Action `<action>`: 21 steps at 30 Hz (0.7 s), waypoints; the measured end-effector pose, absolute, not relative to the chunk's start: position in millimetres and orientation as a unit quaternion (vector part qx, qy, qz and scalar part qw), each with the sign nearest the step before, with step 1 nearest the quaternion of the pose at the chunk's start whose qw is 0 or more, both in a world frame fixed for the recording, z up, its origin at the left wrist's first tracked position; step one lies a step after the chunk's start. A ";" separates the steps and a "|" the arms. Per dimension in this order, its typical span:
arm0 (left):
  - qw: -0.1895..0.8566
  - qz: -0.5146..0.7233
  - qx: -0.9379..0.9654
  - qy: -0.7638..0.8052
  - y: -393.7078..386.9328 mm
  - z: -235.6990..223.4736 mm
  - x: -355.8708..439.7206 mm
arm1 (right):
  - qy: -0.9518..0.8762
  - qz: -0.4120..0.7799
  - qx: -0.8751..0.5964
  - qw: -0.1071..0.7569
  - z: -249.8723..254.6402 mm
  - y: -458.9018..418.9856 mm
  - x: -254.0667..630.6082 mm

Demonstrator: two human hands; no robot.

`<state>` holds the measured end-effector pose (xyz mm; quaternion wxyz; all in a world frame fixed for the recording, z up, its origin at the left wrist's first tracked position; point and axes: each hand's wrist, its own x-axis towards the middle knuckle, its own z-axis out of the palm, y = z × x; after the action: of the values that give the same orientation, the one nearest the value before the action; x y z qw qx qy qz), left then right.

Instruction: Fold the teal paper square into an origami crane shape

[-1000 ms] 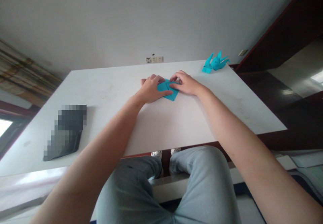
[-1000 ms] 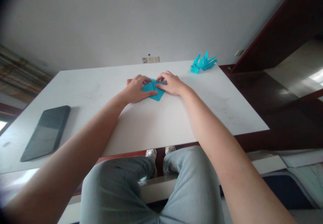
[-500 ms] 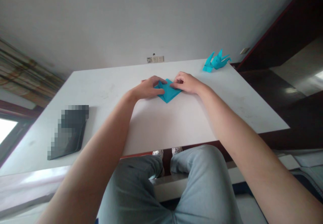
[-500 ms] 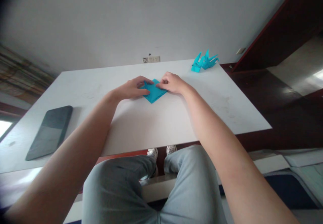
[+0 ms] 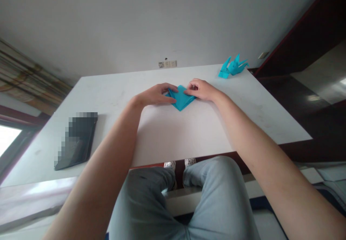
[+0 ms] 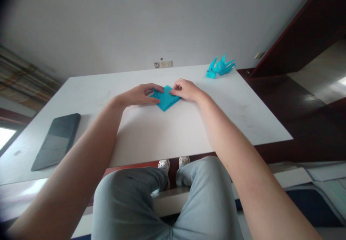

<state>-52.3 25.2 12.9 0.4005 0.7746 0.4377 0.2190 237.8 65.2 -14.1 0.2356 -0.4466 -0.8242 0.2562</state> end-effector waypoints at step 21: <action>0.401 0.261 0.758 0.444 27.4 6.3 -50.1 | -0.822 0.250 -0.452 0.240 -17.3 66.3 235.7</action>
<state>-50.1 27.4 6.3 0.4008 0.7579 0.4439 0.2607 235.7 66.3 -17.3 0.2396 -0.4517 -0.8222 0.2500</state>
